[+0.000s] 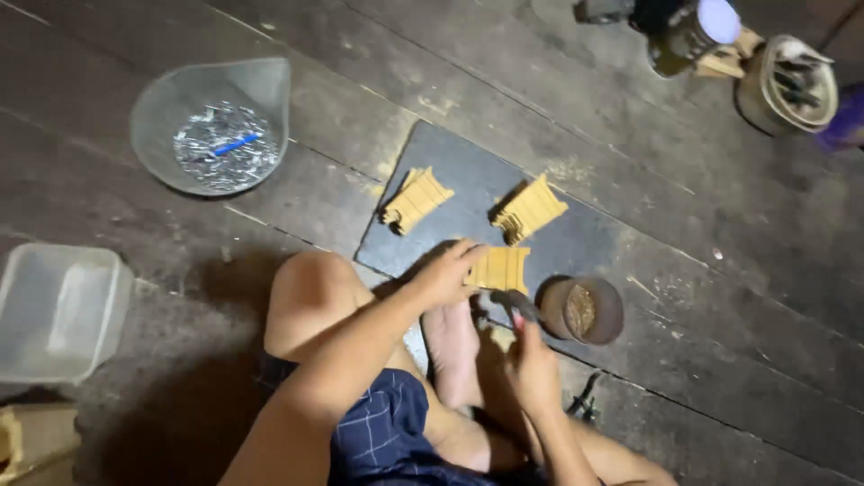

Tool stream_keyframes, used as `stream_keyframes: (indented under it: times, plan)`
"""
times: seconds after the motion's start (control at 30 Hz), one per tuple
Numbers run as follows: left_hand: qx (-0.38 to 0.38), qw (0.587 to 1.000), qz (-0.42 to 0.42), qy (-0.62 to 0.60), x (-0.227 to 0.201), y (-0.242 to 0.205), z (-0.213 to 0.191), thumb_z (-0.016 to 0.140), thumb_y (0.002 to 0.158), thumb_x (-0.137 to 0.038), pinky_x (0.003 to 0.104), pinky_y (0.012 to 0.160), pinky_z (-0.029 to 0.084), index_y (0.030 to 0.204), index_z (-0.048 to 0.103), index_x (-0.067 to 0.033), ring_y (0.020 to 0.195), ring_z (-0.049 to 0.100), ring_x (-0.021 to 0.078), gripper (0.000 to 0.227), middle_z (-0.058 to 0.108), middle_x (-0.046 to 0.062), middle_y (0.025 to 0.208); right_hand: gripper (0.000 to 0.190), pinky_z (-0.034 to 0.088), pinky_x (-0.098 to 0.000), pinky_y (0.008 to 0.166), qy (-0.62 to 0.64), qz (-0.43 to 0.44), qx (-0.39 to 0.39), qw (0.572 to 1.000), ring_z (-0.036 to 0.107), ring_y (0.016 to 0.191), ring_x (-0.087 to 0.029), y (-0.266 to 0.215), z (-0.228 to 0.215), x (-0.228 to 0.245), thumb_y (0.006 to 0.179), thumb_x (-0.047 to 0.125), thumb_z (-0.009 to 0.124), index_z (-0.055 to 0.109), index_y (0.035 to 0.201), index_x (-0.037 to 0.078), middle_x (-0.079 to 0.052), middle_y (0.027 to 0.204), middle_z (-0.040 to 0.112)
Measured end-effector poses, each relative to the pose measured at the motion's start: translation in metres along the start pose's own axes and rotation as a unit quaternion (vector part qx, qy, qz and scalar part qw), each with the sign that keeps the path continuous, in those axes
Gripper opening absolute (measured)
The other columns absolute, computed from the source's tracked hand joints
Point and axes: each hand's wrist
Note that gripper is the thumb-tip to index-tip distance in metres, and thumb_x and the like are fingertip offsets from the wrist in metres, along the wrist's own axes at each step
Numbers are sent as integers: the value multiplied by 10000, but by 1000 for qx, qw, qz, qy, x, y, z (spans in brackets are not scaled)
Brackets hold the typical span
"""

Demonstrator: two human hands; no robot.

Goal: Assembling small wooden slats into a larger structure using a hammer and small nails while sitting on the floor.

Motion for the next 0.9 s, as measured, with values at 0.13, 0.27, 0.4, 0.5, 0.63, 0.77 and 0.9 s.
stream_keyframes:
  times: [0.13, 0.27, 0.4, 0.5, 0.63, 0.77, 0.9]
  plan:
    - [-20, 973, 30, 230, 3, 2, 3, 847, 803, -375, 540, 1078, 375, 1533, 474, -189, 1287, 469, 384, 841, 411, 102, 1595, 291, 480, -419, 779, 140, 157, 24, 977, 543, 749, -263, -39, -25, -12, 859, 200, 640, 661, 1148, 166, -63, 790, 619]
    - [-1, 965, 43, 259, -43, 15, 14, 858, 716, -487, 541, 1186, 250, 1622, 344, -103, 1428, 354, 394, 1110, 281, 146, 1682, 199, 521, -378, 773, 166, 254, 96, 948, 638, 775, -203, -52, -27, -36, 850, 198, 700, 676, 1035, 127, -52, 847, 724]
    - [-9, 959, 11, 283, -48, 34, 38, 851, 699, -737, 498, 1154, 287, 1631, 307, -87, 1354, 424, 344, 1260, 433, 135, 1545, 491, 537, -564, 968, -74, 162, 118, 977, 684, 1111, -478, -41, -62, -42, 922, 479, 650, 690, 1252, 119, -250, 1206, 696]
    - [-24, 965, 16, 260, -37, 36, 42, 843, 694, -660, 464, 1112, 330, 1601, 356, -78, 1308, 485, 315, 1183, 520, 142, 1466, 381, 556, -564, 911, -130, 79, 6, 988, 668, 1049, -486, -4, -83, -69, 871, 274, 688, 723, 1200, 84, -226, 1094, 646]
    - [-65, 969, 60, 231, -31, 33, 45, 854, 715, -559, 456, 1060, 358, 1523, 462, -21, 1241, 516, 317, 1047, 562, 165, 1356, 232, 586, -491, 793, -105, -42, -81, 990, 702, 914, -450, 76, -80, -103, 924, 78, 627, 760, 1114, 63, -177, 897, 627]
    - [-95, 964, 82, 234, -19, 33, 56, 844, 700, -592, 450, 1032, 371, 1514, 474, -33, 1202, 529, 306, 1054, 575, 145, 1290, 305, 634, -510, 865, -183, 54, 135, 972, 772, 1020, -414, 146, -43, -136, 890, 152, 650, 756, 1168, 86, -206, 1000, 765]
    - [-132, 955, 117, 239, -12, 38, 61, 856, 674, -588, 465, 1027, 392, 1476, 518, -20, 1181, 556, 305, 1039, 603, 151, 1268, 208, 633, -556, 756, -185, 55, 164, 967, 780, 909, -475, 151, -26, -143, 882, 95, 647, 805, 983, 5, -283, 889, 777]
Point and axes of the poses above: each hand's wrist, its own y-axis towards the middle knuckle, its own z-axis out of the palm, x = y × z
